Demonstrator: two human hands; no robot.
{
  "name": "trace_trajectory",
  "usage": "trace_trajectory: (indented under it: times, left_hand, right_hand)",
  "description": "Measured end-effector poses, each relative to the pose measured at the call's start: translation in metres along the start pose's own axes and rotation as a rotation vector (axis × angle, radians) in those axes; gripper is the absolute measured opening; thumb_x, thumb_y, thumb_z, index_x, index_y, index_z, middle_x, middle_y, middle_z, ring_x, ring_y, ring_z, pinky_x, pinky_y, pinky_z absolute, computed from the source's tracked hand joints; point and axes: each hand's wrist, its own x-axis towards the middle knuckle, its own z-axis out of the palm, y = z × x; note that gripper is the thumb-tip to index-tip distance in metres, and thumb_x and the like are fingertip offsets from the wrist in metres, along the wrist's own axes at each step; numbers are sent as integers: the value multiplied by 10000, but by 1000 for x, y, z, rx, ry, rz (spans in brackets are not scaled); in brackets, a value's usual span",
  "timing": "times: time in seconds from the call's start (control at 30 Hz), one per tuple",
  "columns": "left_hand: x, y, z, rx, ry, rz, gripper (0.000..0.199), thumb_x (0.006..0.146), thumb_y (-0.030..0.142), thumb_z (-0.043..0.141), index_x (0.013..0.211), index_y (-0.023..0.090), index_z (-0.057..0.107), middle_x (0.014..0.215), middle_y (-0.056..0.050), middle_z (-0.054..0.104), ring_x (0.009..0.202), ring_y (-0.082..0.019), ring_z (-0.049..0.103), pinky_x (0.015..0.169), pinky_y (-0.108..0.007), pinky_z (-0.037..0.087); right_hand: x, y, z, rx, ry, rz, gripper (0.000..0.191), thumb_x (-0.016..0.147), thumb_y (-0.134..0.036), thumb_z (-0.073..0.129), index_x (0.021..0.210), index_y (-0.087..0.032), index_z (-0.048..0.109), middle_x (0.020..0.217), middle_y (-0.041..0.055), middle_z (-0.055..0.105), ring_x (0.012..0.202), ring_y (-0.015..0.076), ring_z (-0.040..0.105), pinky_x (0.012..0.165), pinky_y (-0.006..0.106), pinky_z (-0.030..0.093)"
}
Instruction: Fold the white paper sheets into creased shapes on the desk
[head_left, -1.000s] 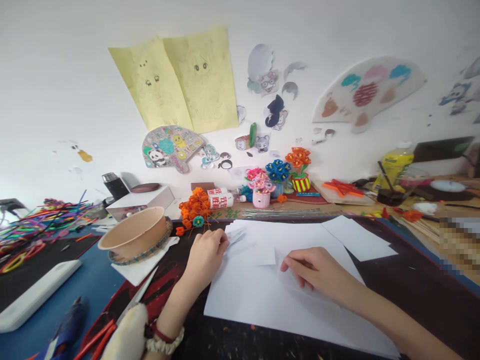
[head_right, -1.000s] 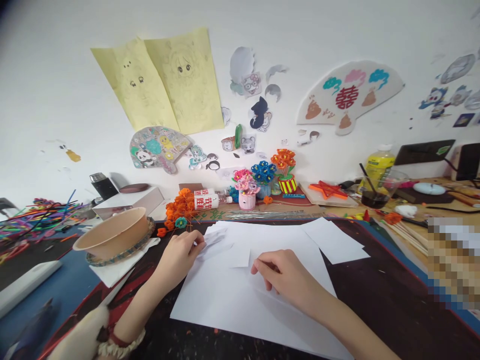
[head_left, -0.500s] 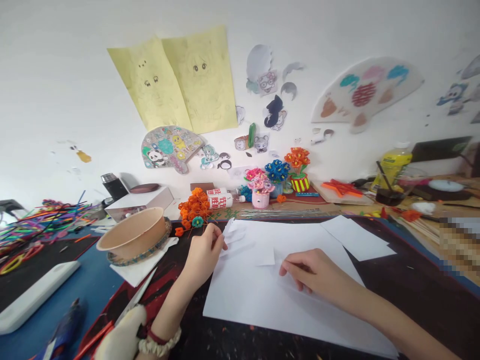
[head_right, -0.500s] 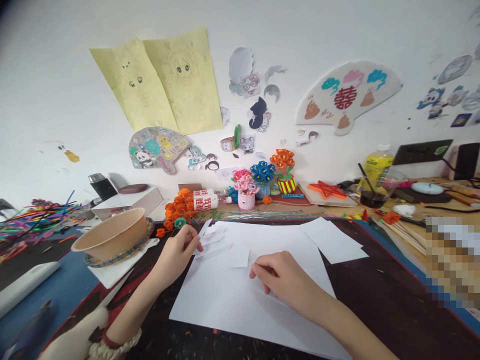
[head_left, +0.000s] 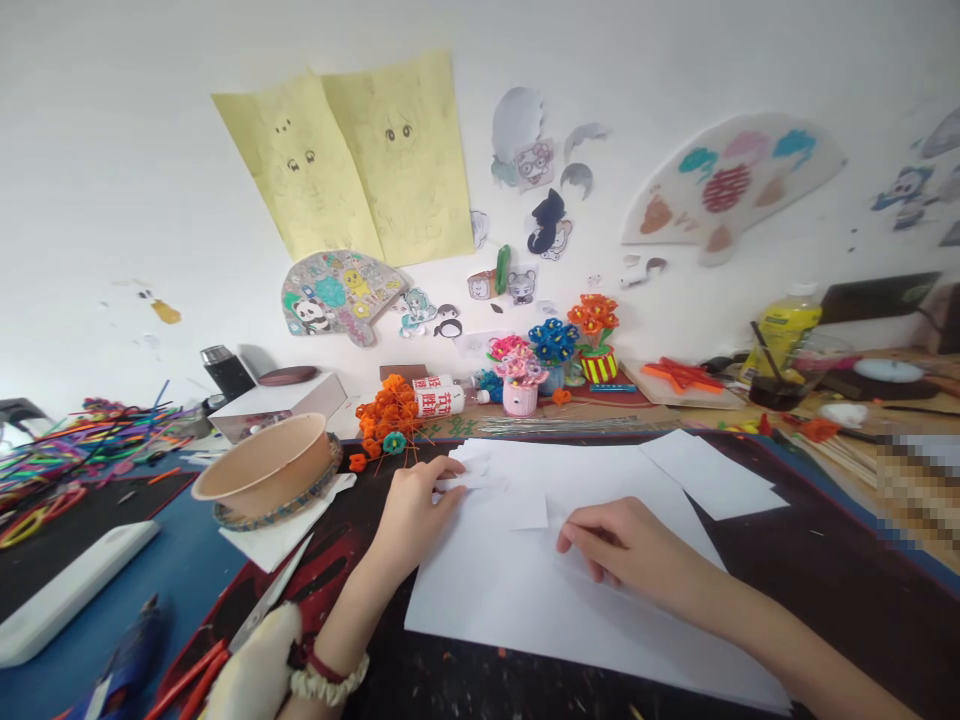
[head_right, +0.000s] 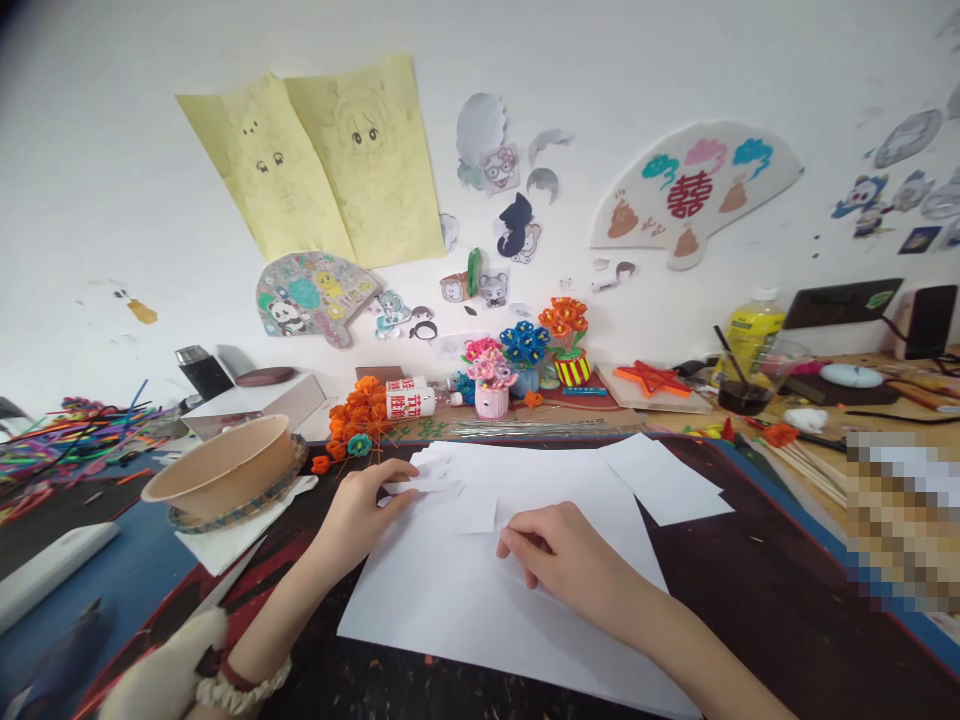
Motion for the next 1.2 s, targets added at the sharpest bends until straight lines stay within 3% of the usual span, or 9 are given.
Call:
trace_trajectory:
  times: [0.37,0.73,1.07,1.2]
  left_hand:
    - [-3,1,1,153,-48,60,125,818,168,588,821,225,699,860,-11,734,840,-208,639,770,-329,421]
    - [-3,-1,2,198,-89,81,117,831,208,600,896,231,694,853,-7,715,839,-200,628,716,-303,417]
    - [-3,-2,3,342,-20,140,158,912,269,529,925,223,680,885,-19,685,863,-203,597,752,-342,353]
    - [-1,-7,4,423,-1,123,177,923,217,501,905,190,675,914,-51,684,889,-227,582,763,-364,341]
  right_hand:
    - [-1,-2,-1,-5,-15,18,285,897,-251,441,794,-170,694,578,6,610,491,111,475,466,208,327]
    - [-2,-1,1,-54,-24,-12,292,899,-218,426,785,-175,691,580,-2,606,524,116,501,485,207,328]
    - [-2,-3,0,-67,-37,-12,279,891,-214,440,769,-160,685,573,-8,600,502,103,478,493,207,319]
    - [-2,-3,0,-72,-42,-11,279,891,-214,441,764,-158,683,575,-6,603,495,103,467,485,210,310]
